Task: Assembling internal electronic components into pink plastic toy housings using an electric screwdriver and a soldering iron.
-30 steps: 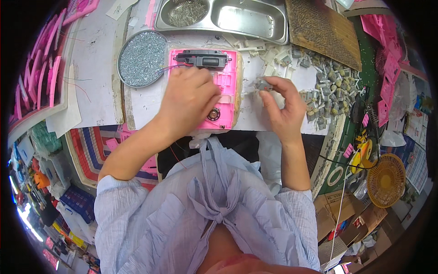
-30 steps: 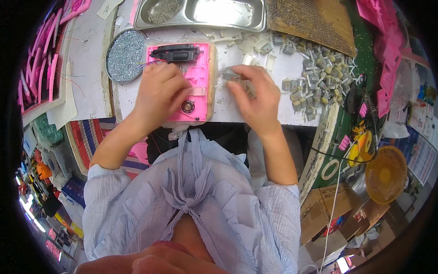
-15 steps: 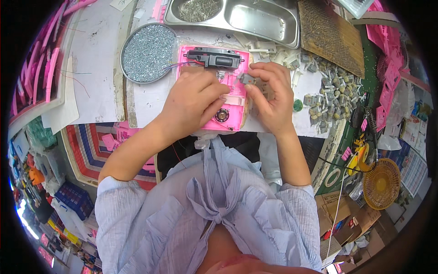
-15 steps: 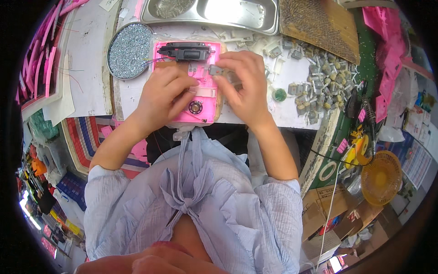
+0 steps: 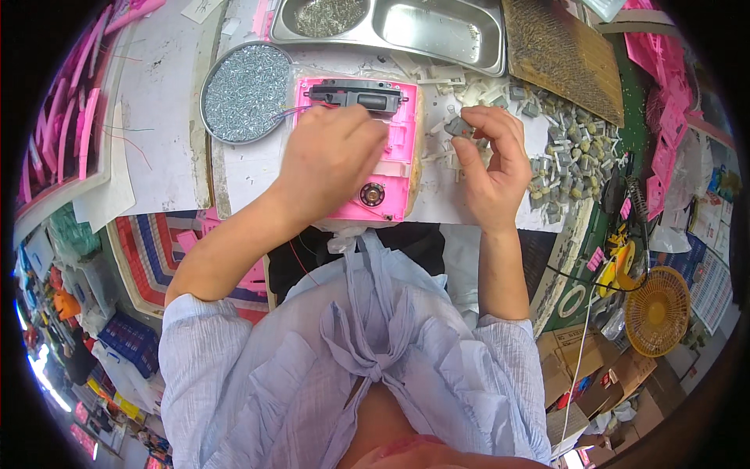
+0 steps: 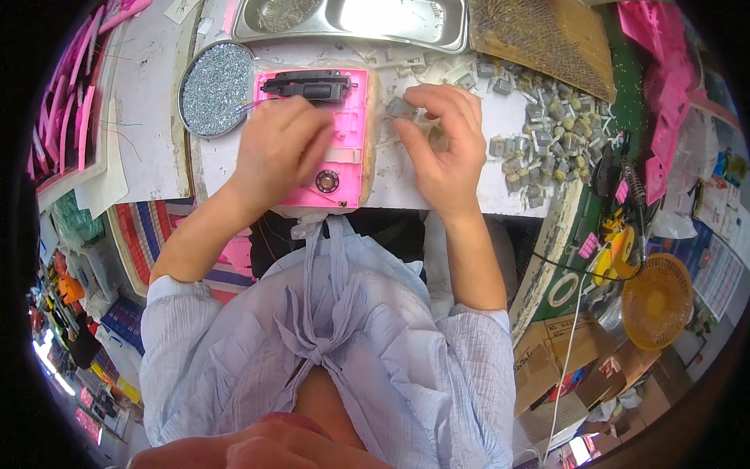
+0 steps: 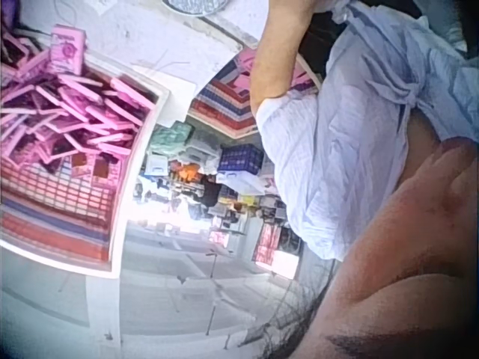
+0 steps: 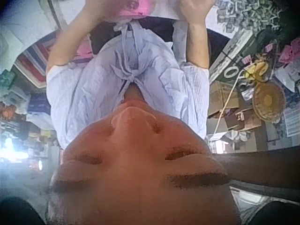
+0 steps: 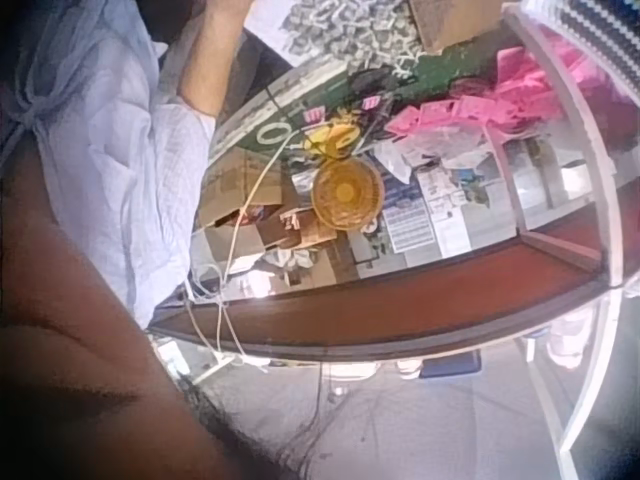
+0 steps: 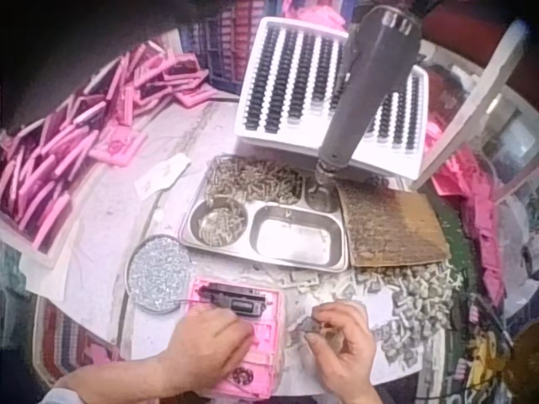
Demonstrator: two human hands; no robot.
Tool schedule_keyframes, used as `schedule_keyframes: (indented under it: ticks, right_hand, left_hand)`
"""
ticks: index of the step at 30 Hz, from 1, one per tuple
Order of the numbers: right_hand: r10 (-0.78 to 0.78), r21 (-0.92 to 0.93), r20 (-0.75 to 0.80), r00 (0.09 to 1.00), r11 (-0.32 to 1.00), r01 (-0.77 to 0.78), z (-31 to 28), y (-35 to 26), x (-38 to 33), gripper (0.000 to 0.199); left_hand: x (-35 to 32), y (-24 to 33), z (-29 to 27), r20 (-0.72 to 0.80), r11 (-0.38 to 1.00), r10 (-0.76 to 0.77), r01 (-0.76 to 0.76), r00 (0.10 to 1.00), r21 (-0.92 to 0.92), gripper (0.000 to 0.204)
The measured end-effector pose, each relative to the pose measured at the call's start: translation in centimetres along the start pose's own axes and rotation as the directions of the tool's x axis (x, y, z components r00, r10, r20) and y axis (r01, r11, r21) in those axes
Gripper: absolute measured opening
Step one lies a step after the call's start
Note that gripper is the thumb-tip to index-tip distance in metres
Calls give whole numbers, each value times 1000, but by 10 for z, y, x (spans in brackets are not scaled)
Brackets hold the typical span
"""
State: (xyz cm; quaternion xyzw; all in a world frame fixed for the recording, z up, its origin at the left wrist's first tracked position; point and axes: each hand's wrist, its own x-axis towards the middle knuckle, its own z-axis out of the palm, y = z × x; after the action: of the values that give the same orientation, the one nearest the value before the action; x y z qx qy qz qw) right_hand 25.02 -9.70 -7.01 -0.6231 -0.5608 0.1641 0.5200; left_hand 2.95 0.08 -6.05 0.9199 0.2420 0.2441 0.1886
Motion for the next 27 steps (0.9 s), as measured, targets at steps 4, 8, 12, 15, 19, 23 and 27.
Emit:
schedule_keyframes:
  ticks: [4, 8, 12, 15, 19, 23, 27]
  right_hand:
    - [-40, -23, 58, 998, 999, 41, 6, -5, 1, 28]
    - [-93, -65, 158, 983, 992, 104, 19, -8, 2, 28]
    - [-94, -134, 252, 963, 982, 131, 25, -8, 5, 27]
    - [-74, -147, 274, 959, 982, 118, 27, -8, 7, 27]
    - [-29, -181, 289, 957, 980, 84, 29, -12, 9, 25]
    - [-23, -224, 301, 953, 970, 94, 31, -14, 8, 25]
    - [-1, -269, 307, 952, 959, 88, 31, -18, 10, 24]
  left_hand:
    - [-14, -8, -7, -124, 999, 27, -31, 992, -34, 20]
    - [-48, -4, -14, 117, 990, 102, -90, 988, -107, 23]
    - [-51, -5, -21, 184, 980, 121, -87, 975, -180, 27]
    - [-43, -9, -31, 73, 967, 64, -44, 995, -252, 29]
    - [-23, -43, -30, -203, 987, -123, 140, 971, 73, 27]
    - [-29, -44, -31, -149, 958, -187, 214, 971, 192, 22]
    - [-39, -35, -32, -112, 953, -221, 239, 969, 185, 18]
